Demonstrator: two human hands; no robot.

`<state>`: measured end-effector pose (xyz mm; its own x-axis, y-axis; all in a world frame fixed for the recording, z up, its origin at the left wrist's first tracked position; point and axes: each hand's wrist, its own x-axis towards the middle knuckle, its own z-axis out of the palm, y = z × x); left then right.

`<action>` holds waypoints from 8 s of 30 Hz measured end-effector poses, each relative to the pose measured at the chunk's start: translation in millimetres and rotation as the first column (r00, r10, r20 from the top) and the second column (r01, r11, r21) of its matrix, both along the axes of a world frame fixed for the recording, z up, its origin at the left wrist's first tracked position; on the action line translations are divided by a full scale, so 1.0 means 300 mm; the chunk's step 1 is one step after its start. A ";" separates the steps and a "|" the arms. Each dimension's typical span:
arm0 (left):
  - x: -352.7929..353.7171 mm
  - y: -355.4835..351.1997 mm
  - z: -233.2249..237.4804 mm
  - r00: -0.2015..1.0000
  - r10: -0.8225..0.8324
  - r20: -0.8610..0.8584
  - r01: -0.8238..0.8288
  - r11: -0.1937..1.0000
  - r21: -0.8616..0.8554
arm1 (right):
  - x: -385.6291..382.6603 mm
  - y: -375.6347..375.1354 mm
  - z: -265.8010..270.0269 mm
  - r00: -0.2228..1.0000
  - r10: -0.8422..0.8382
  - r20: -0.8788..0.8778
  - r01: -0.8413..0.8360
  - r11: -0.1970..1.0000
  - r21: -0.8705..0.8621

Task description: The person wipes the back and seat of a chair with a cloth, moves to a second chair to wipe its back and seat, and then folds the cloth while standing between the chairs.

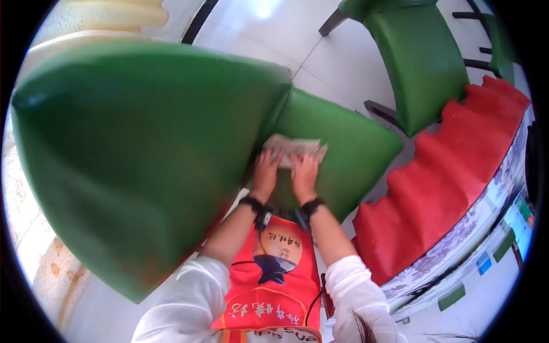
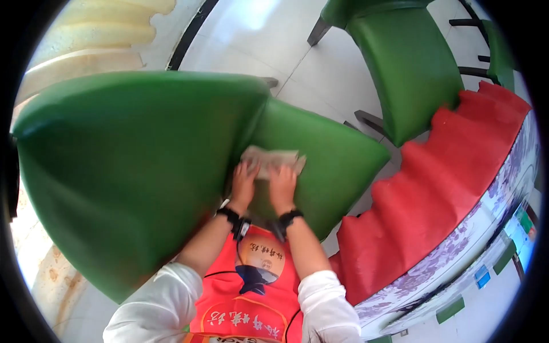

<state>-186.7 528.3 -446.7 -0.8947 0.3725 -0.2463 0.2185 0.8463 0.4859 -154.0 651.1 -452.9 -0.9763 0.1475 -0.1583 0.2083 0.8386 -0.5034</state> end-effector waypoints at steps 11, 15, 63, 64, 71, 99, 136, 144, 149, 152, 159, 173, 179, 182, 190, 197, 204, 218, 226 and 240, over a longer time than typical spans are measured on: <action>-0.240 0.144 -0.004 0.995 0.088 -0.051 -0.081 0.988 0.135 | -0.249 0.118 -0.019 0.984 -0.064 -0.168 0.053 0.996 -0.066; -0.410 0.287 -0.024 0.985 0.143 -0.098 -0.130 0.984 0.124 | -0.482 0.244 -0.049 0.976 -0.093 -0.195 0.081 0.994 -0.069; 0.079 0.503 -0.020 0.687 -0.721 -0.093 0.716 0.650 0.255 | 0.401 0.377 0.044 0.626 -0.778 0.045 0.779 0.623 -0.066; -0.003 0.549 -0.015 0.703 -0.696 -0.144 0.707 0.663 0.245 | 0.310 0.414 0.055 0.648 -0.756 -0.093 0.755 0.653 -0.058; -0.130 0.583 -0.007 0.859 -0.512 -0.033 0.492 0.805 0.332 | 0.175 0.448 0.024 0.697 -0.698 -0.165 0.684 0.716 -0.140; 0.242 0.312 0.044 0.874 -0.282 0.396 0.120 0.915 0.386 | 0.375 0.268 0.046 0.745 -0.667 -0.029 0.656 0.740 -0.150; 0.191 -0.105 0.015 0.979 -0.205 -0.013 0.204 0.978 -0.040 | 0.352 -0.177 0.009 0.929 -0.351 0.118 0.369 0.899 -0.234; 0.154 -0.153 0.149 0.889 -0.230 0.395 0.283 0.956 -0.081 | 0.381 -0.217 0.198 0.950 -0.233 0.208 0.292 0.898 -0.329; -0.032 0.235 0.189 0.923 -0.373 -0.090 0.380 0.856 0.349 | 0.184 0.227 0.252 0.937 -0.283 -0.203 0.315 0.937 0.149; -0.101 0.430 0.079 0.886 -0.378 -0.268 0.457 0.814 0.358 | 0.043 0.413 0.200 0.917 -0.298 -0.265 0.374 0.874 0.309; -0.265 0.363 -0.094 0.854 -0.364 -0.373 0.463 0.858 0.221 | -0.106 0.387 -0.034 0.923 -0.344 -0.171 0.344 0.939 -0.031; 0.145 -0.150 0.049 0.995 0.004 0.095 0.038 0.899 -0.437 | 0.261 -0.274 -0.006 0.989 -0.088 0.115 0.099 0.991 -0.091; 0.287 -0.251 0.319 0.929 -0.120 0.349 0.291 0.818 -0.495 | 0.316 -0.344 0.328 0.742 0.243 0.625 0.158 0.842 -0.515; 0.257 -0.261 0.540 0.908 -0.198 0.370 0.306 0.916 -0.260 | 0.298 -0.239 0.515 0.765 0.207 0.610 0.183 0.838 -0.515; 0.206 -0.268 1.136 0.962 -0.231 0.142 0.192 0.950 0.246 | 0.258 -0.044 0.975 0.960 0.128 0.249 0.055 0.786 -0.616; 0.142 -0.372 1.461 0.963 -0.084 -0.257 0.177 0.914 0.365 | 0.197 -0.192 1.317 0.977 -0.005 -0.211 -0.105 0.854 -0.510; 0.036 -0.602 1.514 0.948 -0.100 -0.301 0.243 0.840 0.486 | 0.102 -0.421 1.410 0.891 -0.187 -0.413 0.006 0.915 -0.402; -0.230 -1.037 1.351 0.876 -0.439 0.199 0.177 0.678 0.714 | -0.033 -0.808 1.341 0.933 -0.294 -0.207 0.278 0.955 -0.100; -0.387 -0.911 1.359 0.882 -0.466 0.073 0.323 0.709 0.627 | -0.005 -0.803 1.362 0.934 -0.293 -0.204 0.205 0.908 -0.364; -0.934 -0.483 1.392 0.629 -0.777 -0.008 0.673 0.540 0.506 | -0.434 -0.632 1.315 0.721 -0.641 -0.263 0.512 0.749 -0.421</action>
